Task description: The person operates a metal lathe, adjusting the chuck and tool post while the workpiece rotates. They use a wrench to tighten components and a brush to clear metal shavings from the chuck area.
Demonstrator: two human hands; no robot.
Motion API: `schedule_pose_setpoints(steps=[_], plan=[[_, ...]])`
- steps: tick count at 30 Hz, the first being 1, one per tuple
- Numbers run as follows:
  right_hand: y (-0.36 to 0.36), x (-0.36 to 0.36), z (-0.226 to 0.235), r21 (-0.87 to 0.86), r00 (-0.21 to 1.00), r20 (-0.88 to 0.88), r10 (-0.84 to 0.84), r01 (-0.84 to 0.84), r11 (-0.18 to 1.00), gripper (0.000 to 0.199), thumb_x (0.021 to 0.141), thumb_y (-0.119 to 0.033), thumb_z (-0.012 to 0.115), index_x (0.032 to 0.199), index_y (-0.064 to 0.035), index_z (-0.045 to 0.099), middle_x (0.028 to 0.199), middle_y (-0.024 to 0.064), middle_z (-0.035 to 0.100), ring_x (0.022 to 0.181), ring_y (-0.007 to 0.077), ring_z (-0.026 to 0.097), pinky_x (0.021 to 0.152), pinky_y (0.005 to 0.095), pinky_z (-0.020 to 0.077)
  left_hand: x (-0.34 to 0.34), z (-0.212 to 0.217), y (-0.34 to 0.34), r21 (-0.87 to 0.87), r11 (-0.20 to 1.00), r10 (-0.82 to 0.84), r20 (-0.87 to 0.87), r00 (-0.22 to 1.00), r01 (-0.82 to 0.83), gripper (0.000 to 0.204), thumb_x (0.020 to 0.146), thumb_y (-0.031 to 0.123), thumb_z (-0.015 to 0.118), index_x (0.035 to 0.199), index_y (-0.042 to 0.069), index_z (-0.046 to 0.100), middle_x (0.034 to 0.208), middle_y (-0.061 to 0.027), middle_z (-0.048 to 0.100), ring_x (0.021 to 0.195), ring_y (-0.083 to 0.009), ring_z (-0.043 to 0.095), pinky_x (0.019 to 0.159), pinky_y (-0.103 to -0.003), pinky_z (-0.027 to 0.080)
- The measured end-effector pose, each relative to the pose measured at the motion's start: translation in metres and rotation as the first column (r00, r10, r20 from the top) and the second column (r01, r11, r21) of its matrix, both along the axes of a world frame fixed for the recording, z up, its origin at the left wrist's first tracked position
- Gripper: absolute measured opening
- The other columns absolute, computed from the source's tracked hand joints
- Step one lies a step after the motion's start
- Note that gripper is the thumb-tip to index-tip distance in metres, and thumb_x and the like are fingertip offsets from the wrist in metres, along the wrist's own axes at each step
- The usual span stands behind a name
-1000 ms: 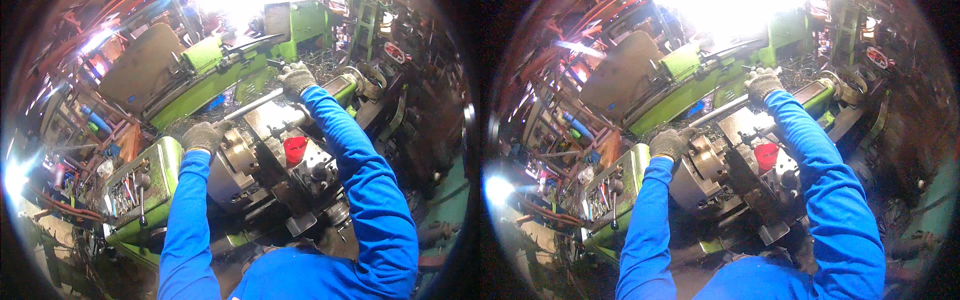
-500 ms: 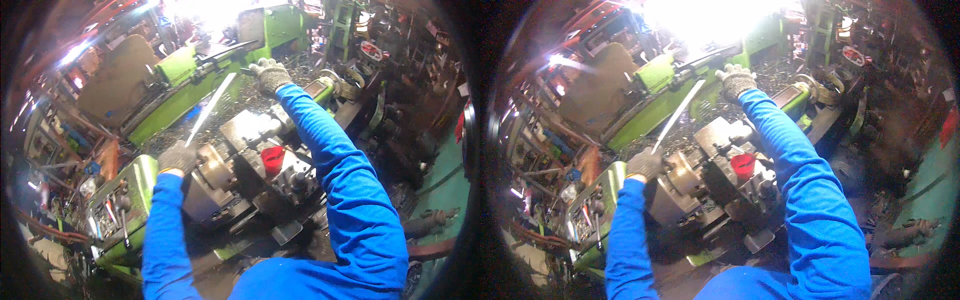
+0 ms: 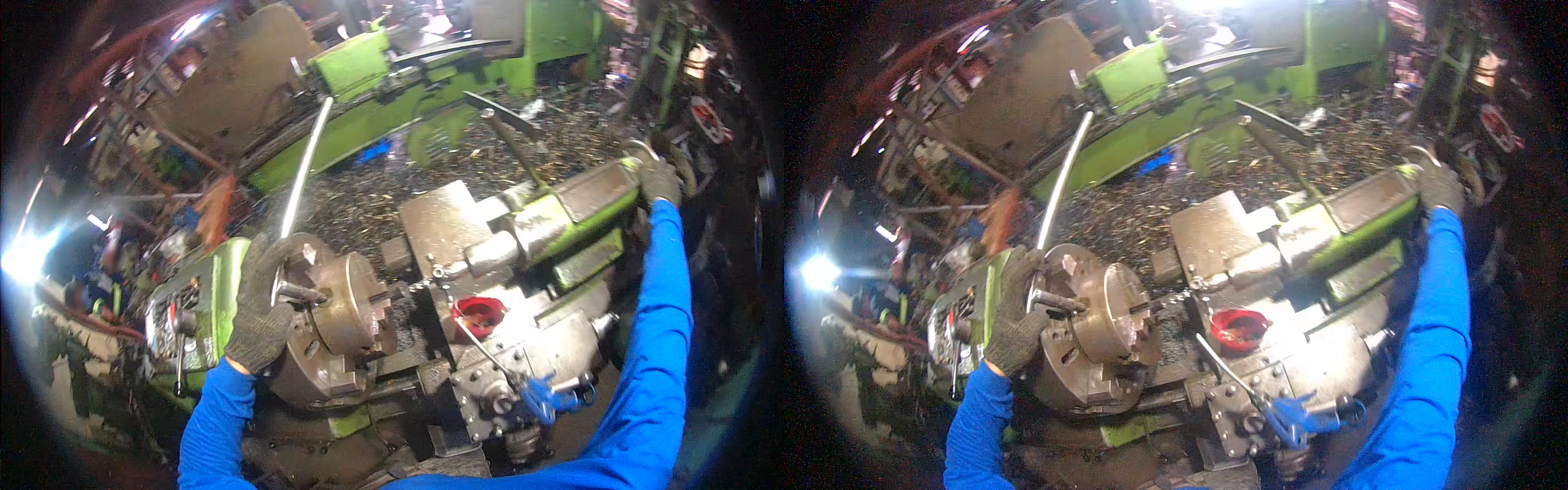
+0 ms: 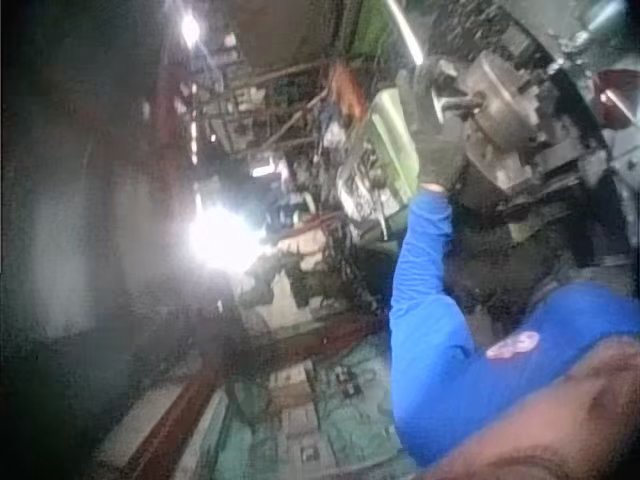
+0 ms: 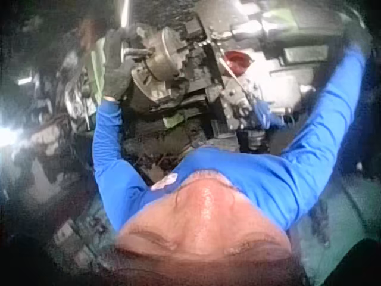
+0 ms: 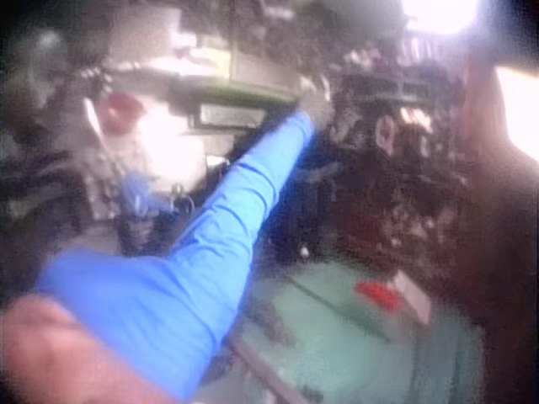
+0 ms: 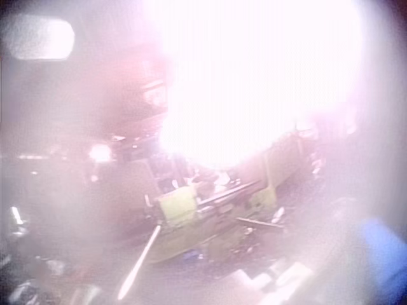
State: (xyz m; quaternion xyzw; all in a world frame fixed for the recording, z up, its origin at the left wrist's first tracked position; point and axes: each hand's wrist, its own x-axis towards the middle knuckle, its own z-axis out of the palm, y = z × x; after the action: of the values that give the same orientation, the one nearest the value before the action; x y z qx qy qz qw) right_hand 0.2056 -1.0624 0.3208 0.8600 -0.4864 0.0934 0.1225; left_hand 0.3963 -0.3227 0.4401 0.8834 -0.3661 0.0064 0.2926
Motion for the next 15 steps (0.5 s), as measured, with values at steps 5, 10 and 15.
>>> schedule_pose_setpoints(steps=[5, 10, 15], plan=[[-0.106, 0.007, -0.064, -0.148, 0.967, -0.238, 0.095, -0.133, 0.98, 0.036, 0.106, -0.032, 0.047, 0.131, -0.0146, 0.067, 0.125, 0.0199, 0.064, 0.114, 0.0401, 0.068, 0.094, 0.0528, 0.057, -0.014, 0.013, -0.07, -0.173, 0.975, 0.131, -0.041, 0.99, -0.137, 0.043, 0.093, 0.021, 0.069, 0.134, 0.008, 0.068, 0.154, -0.0224, 0.048, 0.143, -0.0413, 0.048, 0.116, -0.05, 0.045], [-0.208, -0.012, -0.106, -0.074, 0.998, 0.065, 0.025, -0.02, 0.997, 0.044, 0.104, -0.038, 0.048, 0.139, -0.0159, 0.062, 0.132, 0.0193, 0.062, 0.123, 0.0391, 0.063, 0.099, 0.0538, 0.0544, 0.021, 0.009, -0.079, 0.327, 0.939, -0.216, 0.326, 0.921, 0.104, 0.019, 0.088, 0.024, 0.067, 0.095, 0.008, 0.075, 0.106, -0.0123, 0.074, 0.112, -0.033, 0.067, 0.119, -0.052, 0.037], [-0.124, 0.009, -0.066, -0.103, 0.995, 0.081, -0.061, 0.069, 0.992, 0.072, 0.097, -0.07, 0.043, 0.121, -0.0094, 0.073, 0.117, 0.0235, 0.072, 0.108, 0.0449, 0.07, 0.092, 0.0572, 0.0554, 0.029, 0.003, -0.067, 0.175, 0.984, -0.031, 0.319, 0.947, -0.027, 0.038, 0.097, 0.039, 0.058, 0.085, 0.005, 0.068, 0.083, -0.0108, 0.065, 0.076, -0.0334, 0.063, 0.07, -0.044, 0.048]])
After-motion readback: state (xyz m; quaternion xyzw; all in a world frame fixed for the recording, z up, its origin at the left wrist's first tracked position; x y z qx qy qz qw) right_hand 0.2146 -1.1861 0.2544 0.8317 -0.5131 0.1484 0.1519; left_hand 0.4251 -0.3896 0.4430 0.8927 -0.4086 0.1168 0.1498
